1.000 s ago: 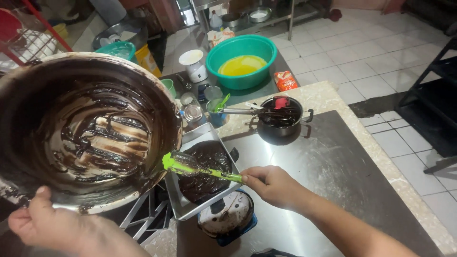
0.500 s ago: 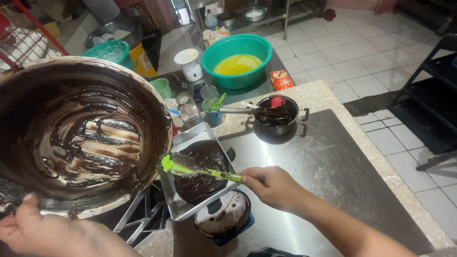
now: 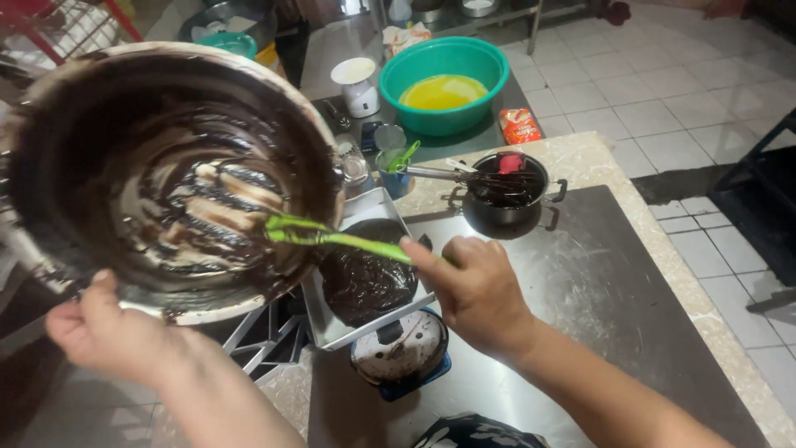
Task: Pouring chocolate batter into baking pans and scraping the bowl with a spatula to ensure all batter is used.
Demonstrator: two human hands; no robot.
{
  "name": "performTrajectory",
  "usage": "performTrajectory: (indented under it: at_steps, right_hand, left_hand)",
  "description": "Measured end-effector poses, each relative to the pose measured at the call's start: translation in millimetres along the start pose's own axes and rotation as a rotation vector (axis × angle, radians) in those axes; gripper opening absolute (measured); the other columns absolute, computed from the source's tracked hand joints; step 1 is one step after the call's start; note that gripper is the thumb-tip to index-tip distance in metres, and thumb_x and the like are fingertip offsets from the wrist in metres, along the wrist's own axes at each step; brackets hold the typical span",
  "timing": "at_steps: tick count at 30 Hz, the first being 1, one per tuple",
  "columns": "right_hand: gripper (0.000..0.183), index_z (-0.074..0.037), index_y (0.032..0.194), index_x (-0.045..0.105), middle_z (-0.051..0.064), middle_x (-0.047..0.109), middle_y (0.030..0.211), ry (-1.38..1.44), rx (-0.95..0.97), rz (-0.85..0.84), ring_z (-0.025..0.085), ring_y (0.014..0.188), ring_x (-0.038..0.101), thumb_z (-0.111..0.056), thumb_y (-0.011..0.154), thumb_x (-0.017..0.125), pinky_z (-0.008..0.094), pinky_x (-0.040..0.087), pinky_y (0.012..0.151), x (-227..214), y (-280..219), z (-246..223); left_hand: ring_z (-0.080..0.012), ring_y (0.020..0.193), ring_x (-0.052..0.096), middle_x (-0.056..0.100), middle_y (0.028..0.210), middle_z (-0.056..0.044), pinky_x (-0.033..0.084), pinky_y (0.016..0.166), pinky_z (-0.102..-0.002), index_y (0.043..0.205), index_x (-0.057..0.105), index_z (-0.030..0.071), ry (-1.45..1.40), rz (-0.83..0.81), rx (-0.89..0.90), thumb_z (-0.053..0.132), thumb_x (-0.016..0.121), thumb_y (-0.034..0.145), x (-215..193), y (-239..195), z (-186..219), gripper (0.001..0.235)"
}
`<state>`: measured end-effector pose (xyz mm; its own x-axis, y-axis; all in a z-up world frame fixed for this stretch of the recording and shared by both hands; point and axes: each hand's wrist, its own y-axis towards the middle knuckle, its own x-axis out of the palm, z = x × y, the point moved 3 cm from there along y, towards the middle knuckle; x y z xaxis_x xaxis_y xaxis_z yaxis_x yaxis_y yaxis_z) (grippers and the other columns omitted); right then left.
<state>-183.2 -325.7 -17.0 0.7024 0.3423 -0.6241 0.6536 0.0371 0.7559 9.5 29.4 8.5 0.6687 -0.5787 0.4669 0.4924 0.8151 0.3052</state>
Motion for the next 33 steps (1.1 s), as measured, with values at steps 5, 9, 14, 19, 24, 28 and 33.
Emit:
performTrajectory:
  at_steps: [5, 9, 14, 19, 24, 28, 33]
  right_hand:
    - [0.058, -0.030, 0.148, 0.057, 0.002, 0.045, 0.080, -0.175, -0.087, -0.043, 0.022, 0.066, 0.040, -0.004, 0.097, 0.065, 0.040, 0.032, 0.058, -1.2, -24.4, 2.3]
    - [0.043, -0.026, 0.140, 0.068, 0.002, 0.046, 0.076, -0.228, -0.116, -0.068, 0.024, 0.062, 0.044, -0.013, 0.100, 0.073, 0.042, 0.030, 0.055, -26.4, -33.1, 6.0]
    - [0.050, -0.029, 0.149, 0.061, 0.002, 0.058, 0.079, -0.266, -0.065, -0.131, 0.018, 0.064, 0.045, -0.010, 0.104, 0.069, 0.034, 0.031, 0.058, -49.8, -47.0, 19.4]
    - [0.046, -0.026, 0.143, 0.072, 0.004, 0.063, 0.085, -0.094, 0.117, -0.167, 0.024, 0.067, 0.052, -0.008, 0.101, 0.076, 0.043, 0.041, 0.068, -100.6, -63.2, 27.8]
    - [0.033, 0.007, 0.150, 0.061, 0.024, 0.064, 0.150, 0.313, 0.662, 0.098, 0.026, 0.128, 0.063, 0.003, 0.117, 0.058, 0.032, 0.051, 0.109, -138.3, -121.9, 58.0]
    - [0.043, -0.008, 0.158, 0.061, 0.005, 0.060, 0.116, 0.417, 0.904, 0.206, 0.010, 0.088, 0.055, -0.033, 0.123, 0.057, 0.023, 0.046, 0.082, -154.9, -166.8, 58.6]
    - [0.061, -0.006, 0.164, 0.047, 0.008, 0.043, 0.149, 0.375, 1.005, 0.196, 0.014, 0.117, 0.049, -0.051, 0.123, 0.049, 0.023, 0.045, 0.106, -179.5, -197.9, 44.1]
  left_hand:
    - [-0.0184, 0.082, 0.071, 0.065, 0.085, -0.003, 0.061, 0.071, -0.035, 0.078, 0.046, 0.018, -0.094, -0.021, -0.150, 0.000, 0.077, 0.078, 7.3, -11.6, 17.9, 0.035]
    - [-0.0245, 0.079, 0.073, 0.071, 0.086, -0.012, 0.064, 0.065, -0.041, 0.079, 0.050, 0.011, -0.186, -0.074, -0.214, 0.001, 0.072, 0.076, 16.8, -24.2, 37.8, 0.023]
    - [-0.0163, 0.074, 0.058, 0.054, 0.076, 0.000, 0.050, 0.069, -0.034, 0.073, 0.042, 0.017, -0.111, -0.049, -0.149, 0.001, 0.077, 0.079, 14.0, -11.1, 19.8, 0.039]
    - [-0.0186, 0.078, 0.056, 0.057, 0.078, -0.002, 0.054, 0.075, -0.035, 0.074, 0.051, 0.012, -0.077, -0.069, -0.088, 0.007, 0.074, 0.076, 17.5, -9.4, 27.5, 0.023]
    - [-0.0233, 0.073, 0.065, 0.069, 0.078, -0.009, 0.059, 0.066, -0.040, 0.078, 0.065, 0.004, -0.244, -0.199, -0.073, 0.002, 0.076, 0.072, 41.2, -30.8, 36.1, 0.013]
    - [-0.0260, 0.066, 0.063, 0.063, 0.074, -0.011, 0.055, 0.060, -0.042, 0.082, 0.059, 0.009, -0.452, -0.319, -0.206, -0.007, 0.077, 0.076, 68.7, -80.4, 38.5, 0.024]
    - [-0.0222, 0.098, 0.075, 0.082, 0.108, -0.010, 0.059, 0.092, -0.037, 0.115, 0.075, 0.006, -0.275, -0.567, -0.345, 0.004, 0.083, 0.083, 99.5, -182.8, 39.0, 0.032]
